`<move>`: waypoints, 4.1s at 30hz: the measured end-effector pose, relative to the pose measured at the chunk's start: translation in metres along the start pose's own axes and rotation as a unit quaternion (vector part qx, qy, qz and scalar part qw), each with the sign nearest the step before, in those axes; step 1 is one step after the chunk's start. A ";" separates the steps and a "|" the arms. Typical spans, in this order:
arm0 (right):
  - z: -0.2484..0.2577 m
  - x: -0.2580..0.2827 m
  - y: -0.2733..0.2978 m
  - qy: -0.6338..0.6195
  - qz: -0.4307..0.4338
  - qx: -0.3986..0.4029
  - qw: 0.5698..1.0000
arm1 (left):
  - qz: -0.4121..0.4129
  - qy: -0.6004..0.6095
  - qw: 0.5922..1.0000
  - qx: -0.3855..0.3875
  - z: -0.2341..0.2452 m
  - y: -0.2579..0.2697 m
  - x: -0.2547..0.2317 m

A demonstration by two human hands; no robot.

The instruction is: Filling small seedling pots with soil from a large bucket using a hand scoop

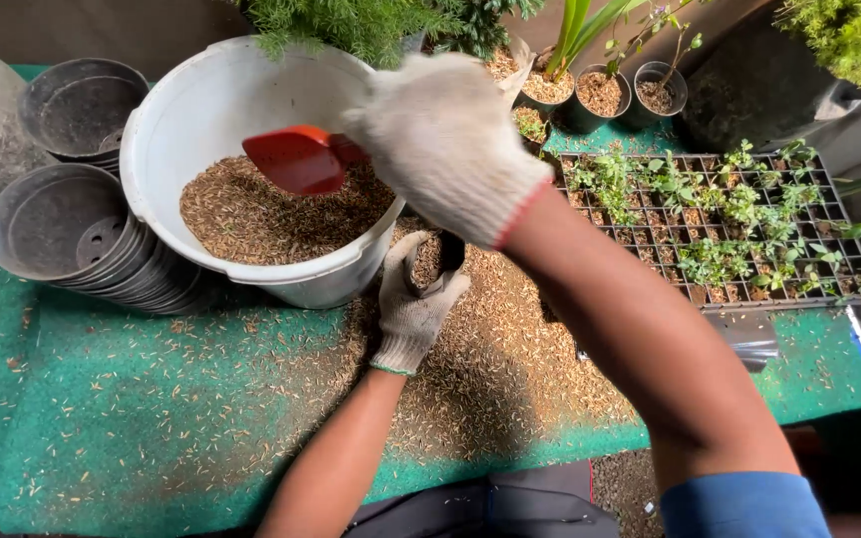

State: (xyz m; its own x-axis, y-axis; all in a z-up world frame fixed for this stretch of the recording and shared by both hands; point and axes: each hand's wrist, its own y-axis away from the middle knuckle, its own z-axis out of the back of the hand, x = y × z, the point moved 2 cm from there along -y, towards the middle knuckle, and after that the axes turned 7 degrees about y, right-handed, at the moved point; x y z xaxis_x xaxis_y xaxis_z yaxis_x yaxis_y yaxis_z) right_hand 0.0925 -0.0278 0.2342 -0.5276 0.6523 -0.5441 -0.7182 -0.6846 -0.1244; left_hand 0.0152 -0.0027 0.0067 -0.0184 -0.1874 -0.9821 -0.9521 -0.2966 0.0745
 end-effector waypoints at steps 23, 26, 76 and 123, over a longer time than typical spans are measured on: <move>0.000 0.019 -0.007 -0.211 0.029 0.101 0.972 | 0.058 0.142 0.988 0.031 0.007 -0.010 0.017; 0.001 0.019 -0.008 -0.258 0.001 0.108 0.960 | 0.098 0.153 0.982 0.049 0.006 -0.012 0.020; -0.024 -0.028 0.269 -0.267 -0.360 0.214 0.868 | -0.230 0.146 0.960 0.062 -0.003 0.035 0.028; 0.064 -0.041 0.171 0.062 -0.147 0.525 0.836 | 0.227 0.567 0.792 -0.003 -0.015 0.023 0.038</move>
State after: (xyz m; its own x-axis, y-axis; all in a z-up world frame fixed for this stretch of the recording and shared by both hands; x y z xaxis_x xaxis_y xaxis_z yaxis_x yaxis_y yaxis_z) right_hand -0.0373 -0.1505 0.2882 -0.2542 0.6593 -0.7077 -0.8447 0.2051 0.4944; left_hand -0.0027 -0.0311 -0.0259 -0.0681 -0.9954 -0.0666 -0.9243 0.0379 0.3797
